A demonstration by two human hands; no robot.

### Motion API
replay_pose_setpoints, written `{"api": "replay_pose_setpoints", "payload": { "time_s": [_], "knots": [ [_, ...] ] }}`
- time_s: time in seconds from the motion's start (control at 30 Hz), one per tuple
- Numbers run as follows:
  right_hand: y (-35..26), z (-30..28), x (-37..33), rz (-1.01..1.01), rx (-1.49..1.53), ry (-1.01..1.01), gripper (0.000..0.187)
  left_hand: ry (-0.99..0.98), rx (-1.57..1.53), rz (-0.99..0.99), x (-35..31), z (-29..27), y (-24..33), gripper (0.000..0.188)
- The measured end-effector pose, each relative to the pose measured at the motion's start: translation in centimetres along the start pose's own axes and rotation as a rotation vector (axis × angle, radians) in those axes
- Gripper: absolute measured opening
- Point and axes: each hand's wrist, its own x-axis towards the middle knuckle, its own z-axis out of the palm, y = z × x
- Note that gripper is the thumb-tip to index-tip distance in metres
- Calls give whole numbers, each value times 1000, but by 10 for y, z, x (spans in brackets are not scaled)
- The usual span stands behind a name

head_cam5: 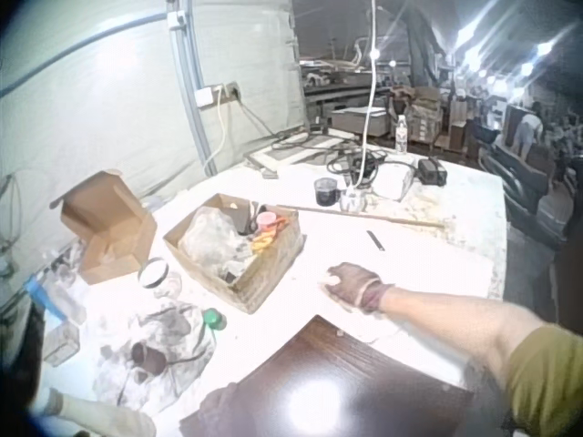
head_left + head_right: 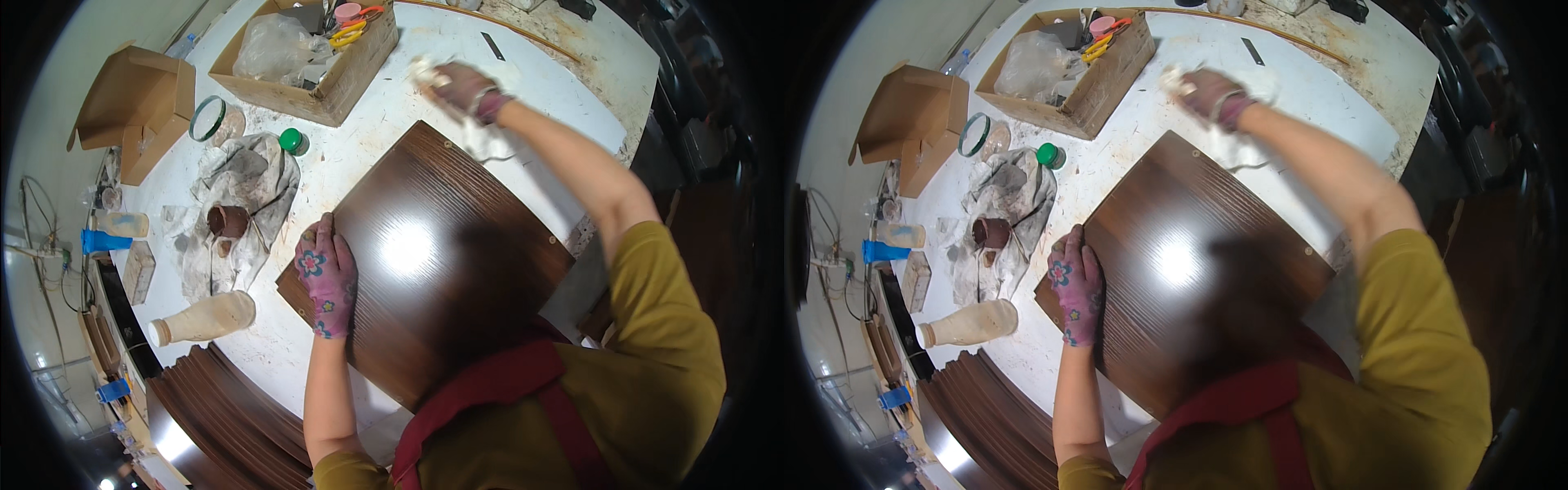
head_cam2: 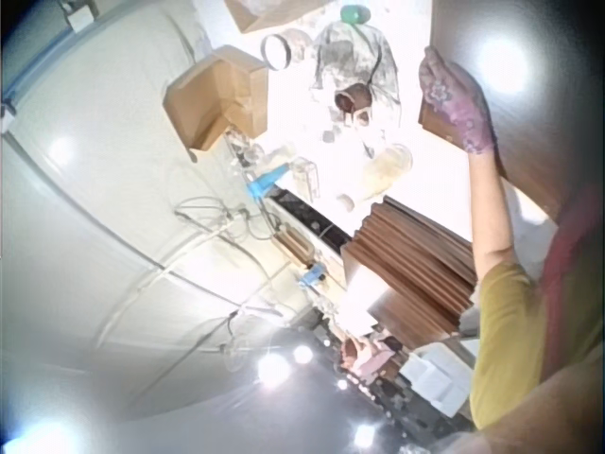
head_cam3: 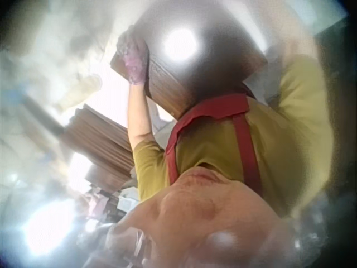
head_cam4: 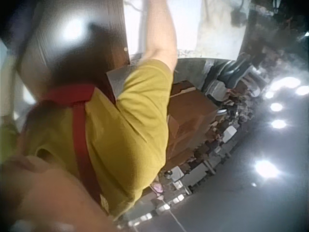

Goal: The person wipes several dark wood furniture panels with a white cloth, applying a liquid from a small bottle and rubbing the surface to clean it before stacking each finished piece.

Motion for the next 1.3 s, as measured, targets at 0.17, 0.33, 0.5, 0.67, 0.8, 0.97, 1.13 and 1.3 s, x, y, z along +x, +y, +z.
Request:
{"api": "replay_pose_setpoints", "payload": {
  "time_s": [0.17, 0.33, 0.5, 0.67, 0.8, 0.97, 1.13, 1.3],
  "knots": [
    [27, -41, -50, 44, 183, -27, 57, 18, 1, -10, -5, 1, -6, 34],
    [37, -45, -80, -59, 256, 96, 59, 8, 38, -7, -7, -15, 5, 39],
    [11, -71, -95, -186, 132, 107, 49, 137, 206, -282, -73, -51, -19, 58],
    [-56, 7, -124, -266, 3, 8, 36, 33, 104, -470, -127, -35, -26, 56],
    [-151, 96, -173, -566, 224, -415, 25, 53, 102, -419, -121, -31, -23, 56],
    [-114, 100, -114, -797, -38, 19, 28, 73, 78, -456, -123, -33, -20, 54],
    [-111, 70, -104, -605, 29, -155, 28, 147, 95, -453, -120, -28, -19, 55],
    [-118, 74, -110, -594, -199, -168, 23, 125, 78, -475, -121, -25, -18, 57]
  ]
}}
